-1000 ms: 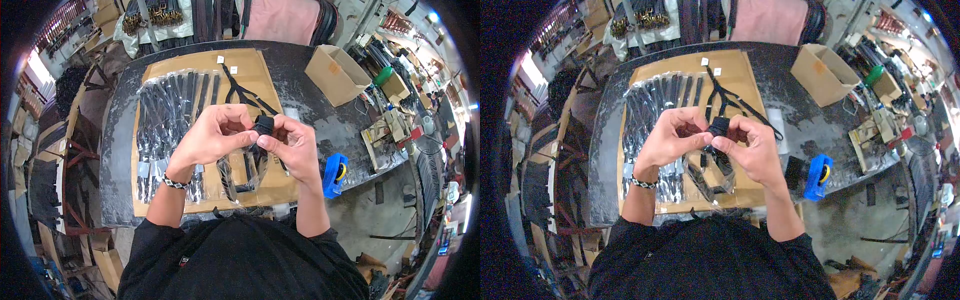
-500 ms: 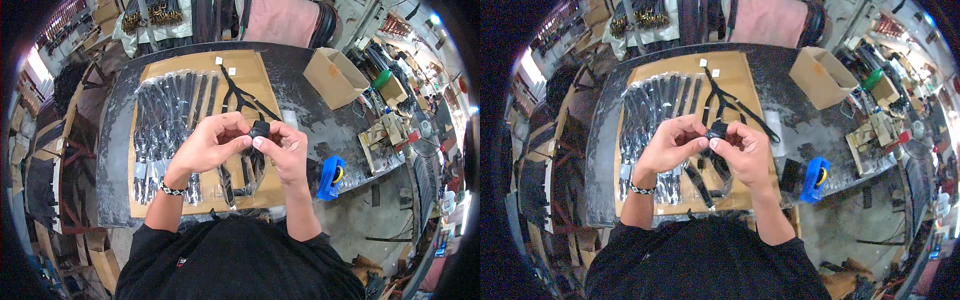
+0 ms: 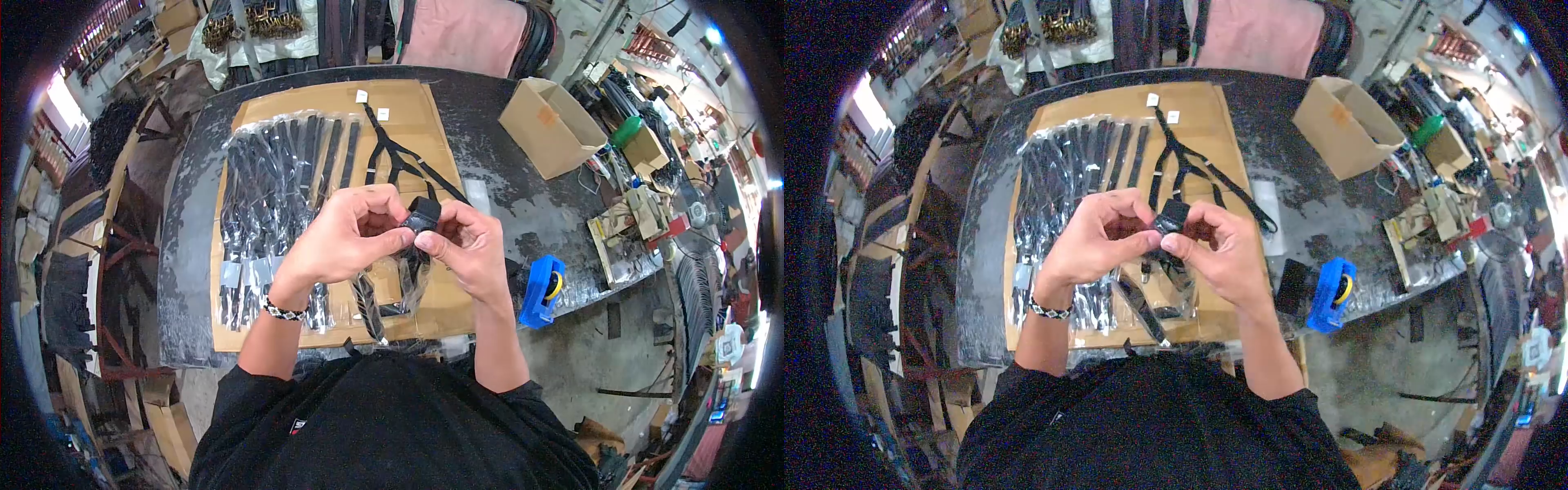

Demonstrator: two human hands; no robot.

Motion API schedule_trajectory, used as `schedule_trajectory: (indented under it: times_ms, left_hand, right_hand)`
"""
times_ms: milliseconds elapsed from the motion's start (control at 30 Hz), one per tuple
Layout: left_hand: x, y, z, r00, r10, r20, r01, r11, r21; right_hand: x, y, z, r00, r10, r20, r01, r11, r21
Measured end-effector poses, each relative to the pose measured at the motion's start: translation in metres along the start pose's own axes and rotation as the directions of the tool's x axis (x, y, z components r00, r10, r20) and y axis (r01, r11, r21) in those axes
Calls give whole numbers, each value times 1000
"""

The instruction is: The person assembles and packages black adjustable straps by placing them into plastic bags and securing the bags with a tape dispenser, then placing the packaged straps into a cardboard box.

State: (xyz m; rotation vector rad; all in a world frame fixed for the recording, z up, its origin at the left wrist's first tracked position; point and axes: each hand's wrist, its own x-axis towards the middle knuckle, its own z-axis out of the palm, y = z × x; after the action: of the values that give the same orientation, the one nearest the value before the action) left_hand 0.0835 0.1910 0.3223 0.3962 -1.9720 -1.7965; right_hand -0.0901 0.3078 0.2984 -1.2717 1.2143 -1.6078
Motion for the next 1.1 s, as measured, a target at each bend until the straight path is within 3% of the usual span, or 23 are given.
schedule_trajectory:
  times_ms: [267, 300, 400, 533, 633, 767, 900, 1000, 1100]
  left_hand:
    - [4, -2, 1, 999, 49, -21, -44, 981, 190]
    - [6, -4, 1, 999, 41, -26, -35, 979, 200]
    - [8, -10, 1, 995, 97, -39, -82, 956, 283]
    - [5, -8, 6, 994, 95, -51, -79, 966, 246]
    - [6, -13, 10, 995, 53, -83, -50, 998, 44]
    - [12, -12, 5, 991, 108, -77, -117, 984, -131]
    - [13, 16, 3, 975, 157, -158, -181, 972, -150]
    - [14, 35, 6, 918, 340, -204, -348, 937, -4]
    - [7, 55, 9, 927, 327, -182, -325, 945, 40]
  right_hand:
    - [7, 18, -1, 993, -94, -66, 87, 991, -102]
    - [7, 15, 0, 995, -34, -96, 23, 994, -105]
    - [8, 22, 4, 990, -46, -134, 34, 995, -90]
    - [4, 23, 11, 975, -106, -196, 95, 993, -65]
    - [5, 23, 13, 963, -126, -239, 112, 991, -68]
    - [18, 6, 13, 954, -106, -280, 103, 994, -28]
    - [32, -21, 13, 948, -217, -235, 209, 976, -57]
    - [36, -46, 15, 938, -271, -217, 257, 962, -88]
    - [43, -63, 17, 915, -370, -158, 352, 926, -135]
